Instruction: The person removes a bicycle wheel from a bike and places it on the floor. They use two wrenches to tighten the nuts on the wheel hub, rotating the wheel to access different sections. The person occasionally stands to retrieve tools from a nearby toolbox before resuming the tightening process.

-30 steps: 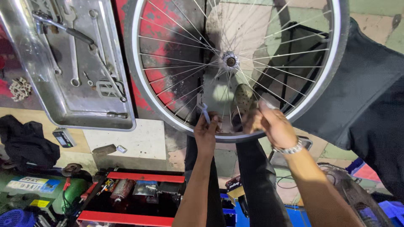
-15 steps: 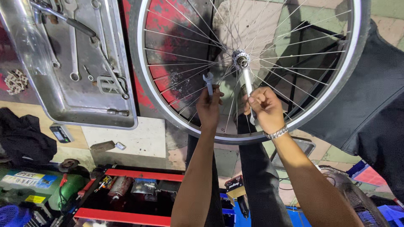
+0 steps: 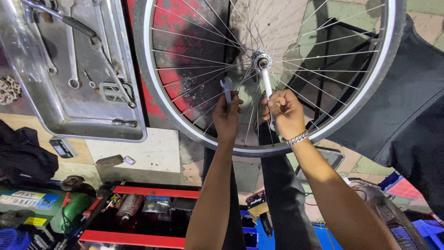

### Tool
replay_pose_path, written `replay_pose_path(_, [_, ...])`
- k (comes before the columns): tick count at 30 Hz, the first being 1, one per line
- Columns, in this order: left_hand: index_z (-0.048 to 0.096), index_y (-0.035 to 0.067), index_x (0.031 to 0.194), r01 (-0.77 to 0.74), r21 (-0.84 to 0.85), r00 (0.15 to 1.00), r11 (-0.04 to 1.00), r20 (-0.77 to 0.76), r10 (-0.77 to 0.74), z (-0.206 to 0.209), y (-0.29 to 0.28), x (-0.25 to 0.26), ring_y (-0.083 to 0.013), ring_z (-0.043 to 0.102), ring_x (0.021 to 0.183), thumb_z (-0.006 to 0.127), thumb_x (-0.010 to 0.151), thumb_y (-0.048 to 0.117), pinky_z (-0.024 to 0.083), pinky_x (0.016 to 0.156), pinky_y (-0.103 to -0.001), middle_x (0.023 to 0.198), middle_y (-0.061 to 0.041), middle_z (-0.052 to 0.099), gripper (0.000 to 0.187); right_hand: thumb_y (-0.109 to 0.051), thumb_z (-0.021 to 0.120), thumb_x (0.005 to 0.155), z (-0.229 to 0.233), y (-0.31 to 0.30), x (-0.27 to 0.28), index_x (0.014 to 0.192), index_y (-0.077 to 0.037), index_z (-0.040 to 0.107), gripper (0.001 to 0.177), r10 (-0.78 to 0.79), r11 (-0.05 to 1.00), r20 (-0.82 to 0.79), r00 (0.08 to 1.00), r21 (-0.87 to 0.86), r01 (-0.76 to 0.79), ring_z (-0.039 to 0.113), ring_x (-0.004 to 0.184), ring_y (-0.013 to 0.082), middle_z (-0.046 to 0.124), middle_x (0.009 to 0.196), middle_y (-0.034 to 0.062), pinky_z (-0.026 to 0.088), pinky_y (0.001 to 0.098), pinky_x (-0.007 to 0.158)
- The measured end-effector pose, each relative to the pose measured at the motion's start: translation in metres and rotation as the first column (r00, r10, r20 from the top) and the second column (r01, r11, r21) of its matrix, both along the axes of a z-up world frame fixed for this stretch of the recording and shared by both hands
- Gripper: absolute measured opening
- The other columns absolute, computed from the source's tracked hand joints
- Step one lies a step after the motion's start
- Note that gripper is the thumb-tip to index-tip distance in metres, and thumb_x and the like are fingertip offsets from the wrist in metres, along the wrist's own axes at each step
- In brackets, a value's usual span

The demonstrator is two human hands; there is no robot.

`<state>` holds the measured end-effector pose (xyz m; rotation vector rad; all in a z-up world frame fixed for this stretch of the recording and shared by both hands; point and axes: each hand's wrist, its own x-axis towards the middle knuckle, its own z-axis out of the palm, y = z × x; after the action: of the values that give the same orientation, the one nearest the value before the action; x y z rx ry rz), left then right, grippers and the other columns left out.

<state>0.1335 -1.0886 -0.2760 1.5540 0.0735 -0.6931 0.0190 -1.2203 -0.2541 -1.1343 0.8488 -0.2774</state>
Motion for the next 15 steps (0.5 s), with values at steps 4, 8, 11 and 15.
replay_pose_path(4, [0.069, 0.0, 0.118, 0.016, 0.012, 1.0, 1.0, 0.013, -0.016, 0.0, 0.001, -0.001, -0.0066, 0.061, 0.074, 0.066, 0.103, 0.019, 0.051, 0.065, -0.023, 0.091, -0.006, 0.072, 0.024, 0.003, 0.056, 0.104, -0.002, 0.0, 0.001, 0.109, -0.003, 0.054, 0.008, -0.009, 1.0, -0.005, 1.0, 0.019, 0.009, 0.065, 0.076, 0.0103, 0.069, 0.102, 0.0096, 0.059, 0.0259, 0.065])
replay_pose_path(8, [0.069, 0.0, 0.118, 0.02, 0.002, 0.999, 1.0, 0.029, -0.02, 0.001, 0.0, 0.0, -0.0064, 0.063, 0.074, 0.065, 0.103, 0.019, 0.052, 0.066, -0.023, 0.091, -0.005, 0.073, 0.025, 0.005, 0.056, 0.103, -0.004, 0.0, 0.0, 0.107, -0.003, 0.054, 0.009, -0.016, 0.998, 0.009, 1.0, 0.056, 0.015, 0.068, 0.08, 0.0114, 0.07, 0.103, 0.01, 0.063, 0.0277, 0.07])
replay_pose_path(11, [0.069, -0.001, 0.118, -0.01, -0.018, 1.0, 1.0, 0.007, 0.011, 0.0, -0.002, 0.0, -0.0065, 0.064, 0.078, 0.067, 0.102, 0.018, 0.052, 0.066, -0.024, 0.092, -0.005, 0.072, 0.025, 0.007, 0.055, 0.103, -0.006, 0.007, 0.003, 0.11, -0.005, 0.054, 0.013, -0.04, 0.994, 0.08, 0.996, 0.105, 0.031, 0.069, 0.081, 0.0133, 0.071, 0.102, 0.0109, 0.061, 0.0273, 0.07])
replay_pose_path(15, [0.069, 0.0, 0.119, 0.008, 0.014, 1.0, 1.0, 0.005, -0.008, -0.002, 0.0, 0.0, -0.0076, 0.063, 0.074, 0.067, 0.101, 0.018, 0.052, 0.065, -0.024, 0.09, -0.005, 0.072, 0.025, 0.01, 0.056, 0.1, -0.011, 0.016, 0.01, 0.106, -0.004, 0.055, 0.015, -0.055, 0.993, 0.055, 0.997, 0.104, 0.049, 0.073, 0.086, 0.0167, 0.072, 0.101, 0.0102, 0.063, 0.0298, 0.075])
